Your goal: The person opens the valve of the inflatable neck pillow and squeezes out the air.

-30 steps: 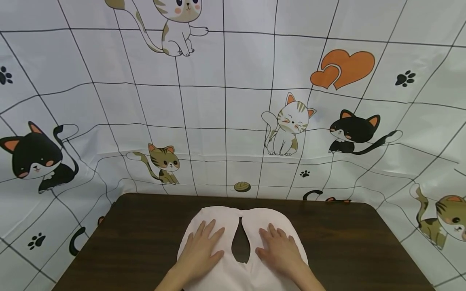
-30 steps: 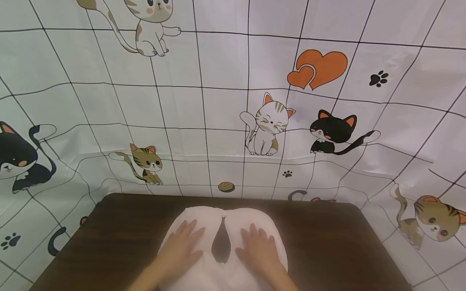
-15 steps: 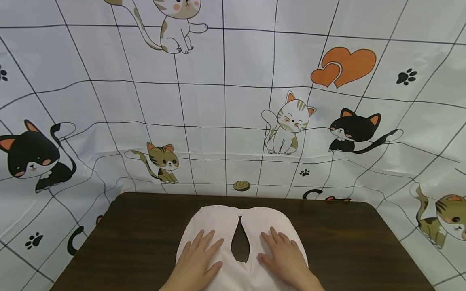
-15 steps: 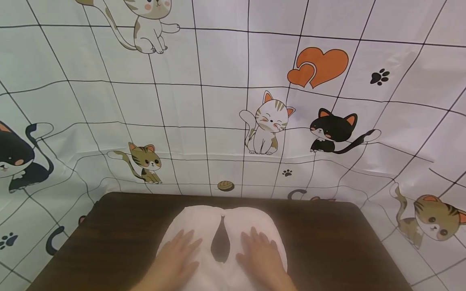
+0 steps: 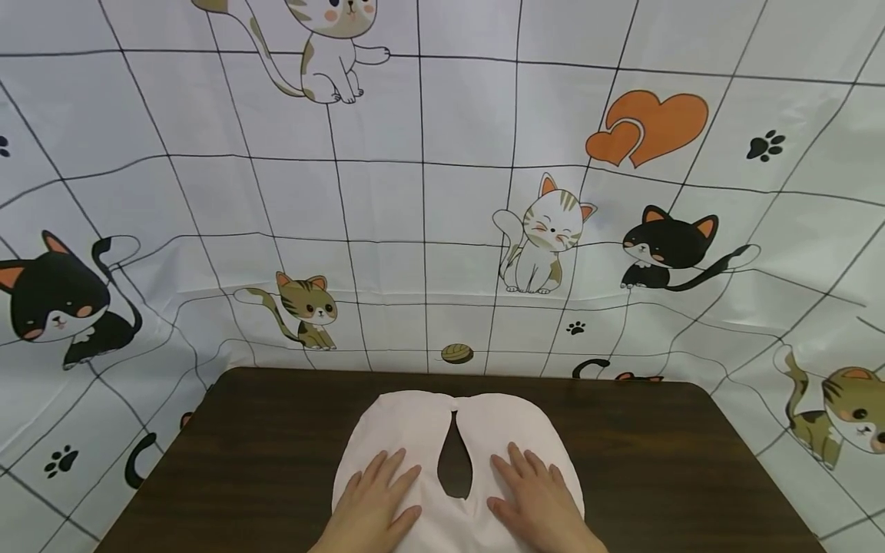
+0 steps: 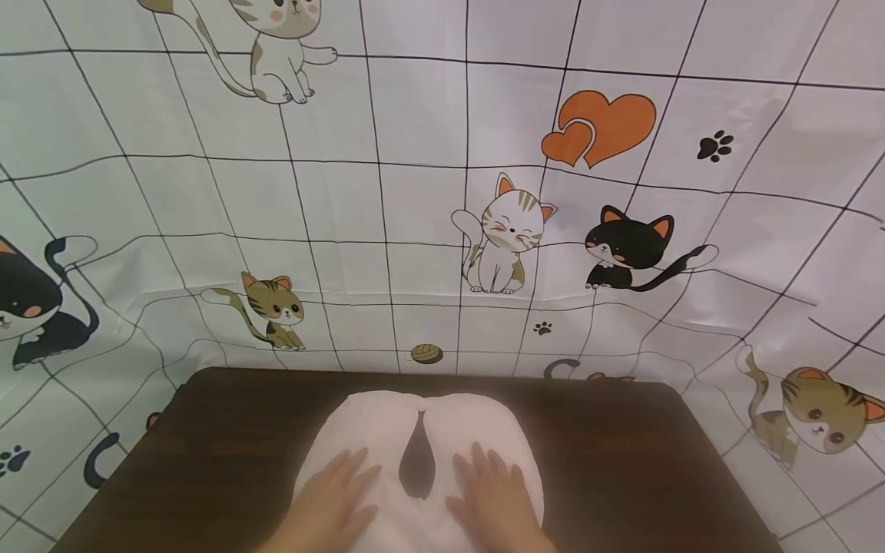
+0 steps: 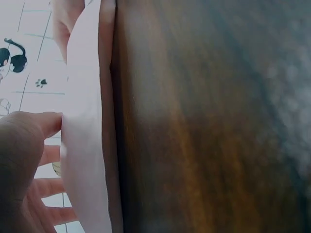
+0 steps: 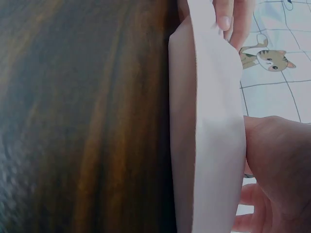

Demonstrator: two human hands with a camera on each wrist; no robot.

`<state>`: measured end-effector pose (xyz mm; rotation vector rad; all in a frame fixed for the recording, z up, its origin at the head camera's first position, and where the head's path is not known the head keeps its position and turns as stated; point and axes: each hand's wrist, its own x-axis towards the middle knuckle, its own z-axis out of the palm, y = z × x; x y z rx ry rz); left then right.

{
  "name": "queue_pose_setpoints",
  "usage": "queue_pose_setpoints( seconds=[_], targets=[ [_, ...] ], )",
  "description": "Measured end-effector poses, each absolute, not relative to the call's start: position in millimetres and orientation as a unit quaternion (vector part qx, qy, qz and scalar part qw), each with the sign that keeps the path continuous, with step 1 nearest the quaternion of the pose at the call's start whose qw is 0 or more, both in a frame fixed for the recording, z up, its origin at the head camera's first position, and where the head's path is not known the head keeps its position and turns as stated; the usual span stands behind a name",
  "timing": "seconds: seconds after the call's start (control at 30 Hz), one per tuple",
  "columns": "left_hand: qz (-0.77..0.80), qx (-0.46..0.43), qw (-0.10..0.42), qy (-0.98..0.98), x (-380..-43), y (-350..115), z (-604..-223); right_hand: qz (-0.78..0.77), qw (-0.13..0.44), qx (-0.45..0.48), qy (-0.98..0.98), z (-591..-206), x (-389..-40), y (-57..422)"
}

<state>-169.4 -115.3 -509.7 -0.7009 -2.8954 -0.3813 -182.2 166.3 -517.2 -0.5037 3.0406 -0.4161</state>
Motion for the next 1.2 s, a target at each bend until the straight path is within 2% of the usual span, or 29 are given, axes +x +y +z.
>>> queue_pose_setpoints(
  seconds=[0.2,0.4,0.73,0.9,1.07,1.2],
  targets=[
    [-0.129,-0.232,0.078,-0.961,-173,-115,-519,-0.13,0.011,-0.167,0.977,-517,-180,168],
    [-0.136,-0.224,0.031,-0.965,-172,-115,-515,-0.123,0.04,-0.167,0.977,-520,-179,168],
    [-0.123,-0.223,0.0,-0.967,-173,-121,-518,-0.107,0.043,-0.164,0.98,-517,-177,166],
    [-0.11,-0.222,0.007,-0.969,-171,-122,-507,-0.118,0.043,-0.156,0.98,-512,-173,166],
    [-0.111,-0.234,0.03,-0.966,-165,-122,-489,-0.113,0.011,-0.16,0.98,-507,-167,168],
    [-0.109,-0.247,0.022,-0.963,-160,-119,-479,-0.103,-0.001,-0.167,0.981,-509,-163,170]
  ],
)
